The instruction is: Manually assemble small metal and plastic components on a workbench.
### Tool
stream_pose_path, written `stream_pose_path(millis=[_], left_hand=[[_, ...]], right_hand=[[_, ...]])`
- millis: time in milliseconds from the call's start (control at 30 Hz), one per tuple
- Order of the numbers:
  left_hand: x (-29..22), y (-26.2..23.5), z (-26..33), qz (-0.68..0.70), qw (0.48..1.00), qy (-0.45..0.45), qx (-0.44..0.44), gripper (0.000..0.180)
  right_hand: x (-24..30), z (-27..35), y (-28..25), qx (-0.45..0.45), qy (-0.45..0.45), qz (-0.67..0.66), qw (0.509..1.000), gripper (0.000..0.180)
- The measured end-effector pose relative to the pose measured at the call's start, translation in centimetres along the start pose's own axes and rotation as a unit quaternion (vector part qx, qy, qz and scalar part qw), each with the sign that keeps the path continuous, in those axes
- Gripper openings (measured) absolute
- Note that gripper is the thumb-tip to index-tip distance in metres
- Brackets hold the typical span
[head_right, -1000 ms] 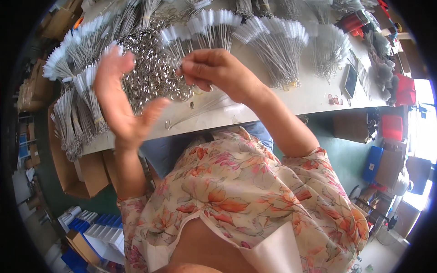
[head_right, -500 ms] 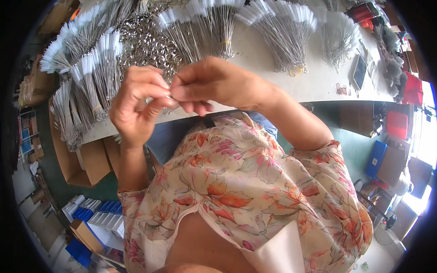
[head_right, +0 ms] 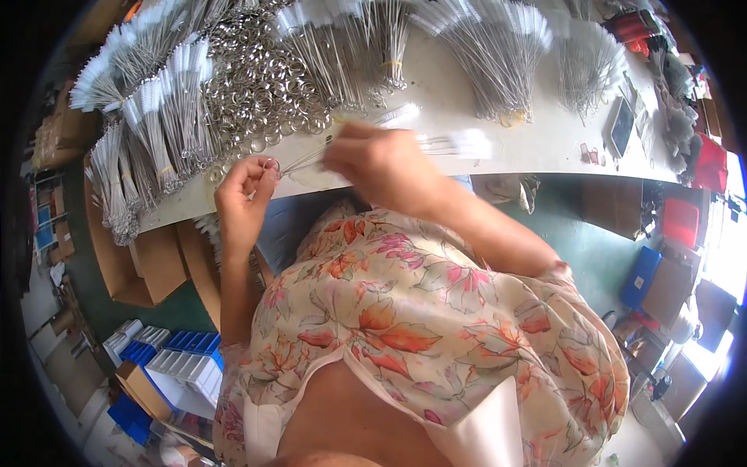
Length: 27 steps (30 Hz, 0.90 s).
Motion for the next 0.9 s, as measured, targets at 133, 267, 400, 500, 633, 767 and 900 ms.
stream_pose_path(millis=[133, 267, 400, 500, 633, 767, 900], left_hand=[[-4.0, -1.6, -1.1, 0.173, 0.984, -0.011, 0.049, 0.005], [-6.5, -2.9, -1.7, 0.137, 0.98, 0.065, 0.126, 0.015], [-8.6, -3.1, -2.0, 0.139, 0.971, 0.086, 0.172, 0.016], [-9.6, -2.7, -2.1, 0.12, 0.971, 0.123, 0.167, 0.02], [-10.8, -2.3, -1.8, 0.109, 0.97, 0.177, 0.123, 0.026], [-12.7, -3.1, -0.9, 0.136, 0.963, 0.234, 0.018, 0.032], [-15.3, -3.7, 0.4, 0.044, 0.934, 0.348, -0.07, 0.03]], right_hand=[[1.7, -4.1, 2.5, 0.009, -0.05, -0.025, 0.998, 0.006], [0.6, -5.4, 2.4, 0.052, 0.002, -0.165, 0.985, 0.009], [0.3, -5.7, 2.1, 0.083, 0.097, -0.352, 0.927, 0.014], [-0.1, -5.5, 2.2, 0.097, 0.126, -0.385, 0.909, 0.017], [-0.7, -5.0, 1.9, 0.068, 0.197, -0.469, 0.858, 0.019], [0.6, -6.4, -0.9, -0.059, 0.179, -0.485, 0.854, 0.02], [2.7, -7.9, -2.3, -0.104, 0.134, -0.451, 0.876, 0.018]])
Point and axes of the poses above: each hand's wrist, its own z-axis away from the middle knuckle, its own y-axis out of the palm, x = y × z, the point moved 8 cm from there along -z, towards the middle knuckle, and after that the axes turned 14 degrees about -y, right-handed, at the moved point
